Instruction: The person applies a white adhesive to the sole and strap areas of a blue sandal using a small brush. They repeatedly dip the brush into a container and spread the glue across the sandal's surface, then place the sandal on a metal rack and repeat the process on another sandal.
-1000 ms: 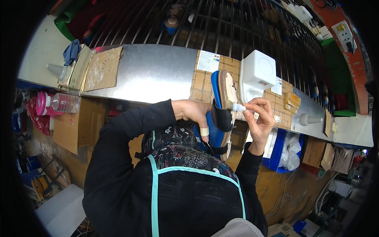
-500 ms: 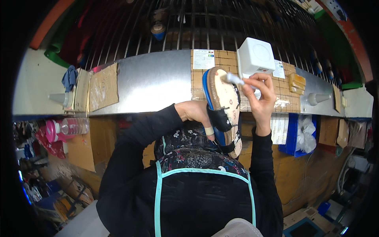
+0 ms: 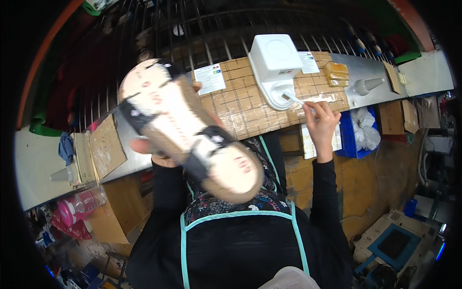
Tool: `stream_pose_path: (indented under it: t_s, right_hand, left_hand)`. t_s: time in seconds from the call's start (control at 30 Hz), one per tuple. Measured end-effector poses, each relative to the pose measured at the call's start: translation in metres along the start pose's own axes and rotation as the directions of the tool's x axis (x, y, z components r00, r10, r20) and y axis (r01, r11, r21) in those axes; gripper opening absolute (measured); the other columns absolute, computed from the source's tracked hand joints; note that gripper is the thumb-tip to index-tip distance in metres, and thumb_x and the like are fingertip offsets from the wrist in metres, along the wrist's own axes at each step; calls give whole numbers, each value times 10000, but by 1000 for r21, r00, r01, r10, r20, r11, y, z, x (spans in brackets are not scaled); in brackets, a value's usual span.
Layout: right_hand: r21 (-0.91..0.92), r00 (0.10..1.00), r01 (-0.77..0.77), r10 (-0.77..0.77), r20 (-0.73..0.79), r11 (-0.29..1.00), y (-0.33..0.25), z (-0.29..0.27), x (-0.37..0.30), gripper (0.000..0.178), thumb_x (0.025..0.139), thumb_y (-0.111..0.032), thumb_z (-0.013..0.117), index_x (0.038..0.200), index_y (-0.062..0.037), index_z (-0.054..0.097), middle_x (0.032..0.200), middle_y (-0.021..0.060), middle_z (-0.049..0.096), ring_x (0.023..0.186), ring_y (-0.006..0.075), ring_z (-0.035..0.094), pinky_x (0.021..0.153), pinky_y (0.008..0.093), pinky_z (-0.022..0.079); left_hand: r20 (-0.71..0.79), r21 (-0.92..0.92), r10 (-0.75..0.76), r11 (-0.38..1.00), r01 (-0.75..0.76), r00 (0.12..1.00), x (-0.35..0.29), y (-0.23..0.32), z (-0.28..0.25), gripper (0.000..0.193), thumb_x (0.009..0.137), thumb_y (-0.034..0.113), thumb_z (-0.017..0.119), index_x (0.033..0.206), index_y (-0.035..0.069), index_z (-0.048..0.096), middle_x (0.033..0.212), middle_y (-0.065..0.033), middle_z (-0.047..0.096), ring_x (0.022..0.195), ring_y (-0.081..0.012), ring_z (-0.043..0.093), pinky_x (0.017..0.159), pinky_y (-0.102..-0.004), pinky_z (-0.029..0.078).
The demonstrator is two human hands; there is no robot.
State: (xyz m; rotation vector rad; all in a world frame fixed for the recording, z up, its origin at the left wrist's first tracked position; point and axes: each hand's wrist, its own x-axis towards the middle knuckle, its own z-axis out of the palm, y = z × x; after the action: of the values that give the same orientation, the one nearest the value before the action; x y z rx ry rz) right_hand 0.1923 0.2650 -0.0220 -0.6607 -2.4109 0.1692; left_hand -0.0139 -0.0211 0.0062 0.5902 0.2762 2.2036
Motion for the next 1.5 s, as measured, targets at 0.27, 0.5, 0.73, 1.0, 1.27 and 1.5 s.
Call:
stream_pose_path:
  t_s: [0.27,0.5,0.73,1.0,1.27,1.5]
  right_hand:
    - [-141,978,206,-207,10,968,-4,6,22,48,790,-184,721,825,-155,707,767,-18,583,670,147,557,710,360,281]
    - [12,979,59,-60,196,998,7,-1,23,96,822,-204,695,794,-113,713,744,17,630,638,191,558,728,357,293]
    - [444,748,-628,337,572,640,28,10,11,149,867,-150,671,857,-5,705,656,42,628,636,49,540,536,264,390]
    - [381,994,85,-54,-90,921,-66,-21,30,203,686,-80,793,880,-117,747,821,-9,640,864,159,579,805,285,327]
    - [770,997,-78,61,51,633,-126,-30,12,188,765,-43,758,952,-54,741,877,26,573,673,85,509,597,212,382]
    - [718,996,-86,67,55,691,-131,-22,12,171,778,-70,752,949,-58,744,896,23,571,642,79,479,635,219,366]
  left_hand:
    - [21,-140,-266,954,266,964,-17,14,-1,800,835,364,704,1456,114,267,933,-97,504,746,-231,595,1084,-500,287]
    - [-88,-70,-198,979,193,976,-21,10,-12,726,901,458,582,1381,-19,317,940,-95,488,680,-211,552,1016,-455,340]
    - [-416,-121,-212,977,177,884,-29,2,-15,943,799,750,498,1377,17,365,1067,-251,579,881,-334,646,499,-444,566]
    - [-531,412,-124,826,384,838,-1,-48,0,780,896,667,436,1267,-16,501,1099,-131,639,919,-152,655,770,-282,562]
    - [-366,624,-49,728,284,929,0,-53,17,753,874,638,511,1179,-49,553,1045,-140,638,935,-171,625,826,-283,502]
    - [-373,777,8,548,308,928,-13,-47,13,886,810,708,539,1203,-87,527,1070,-156,630,960,-198,623,846,-310,506]
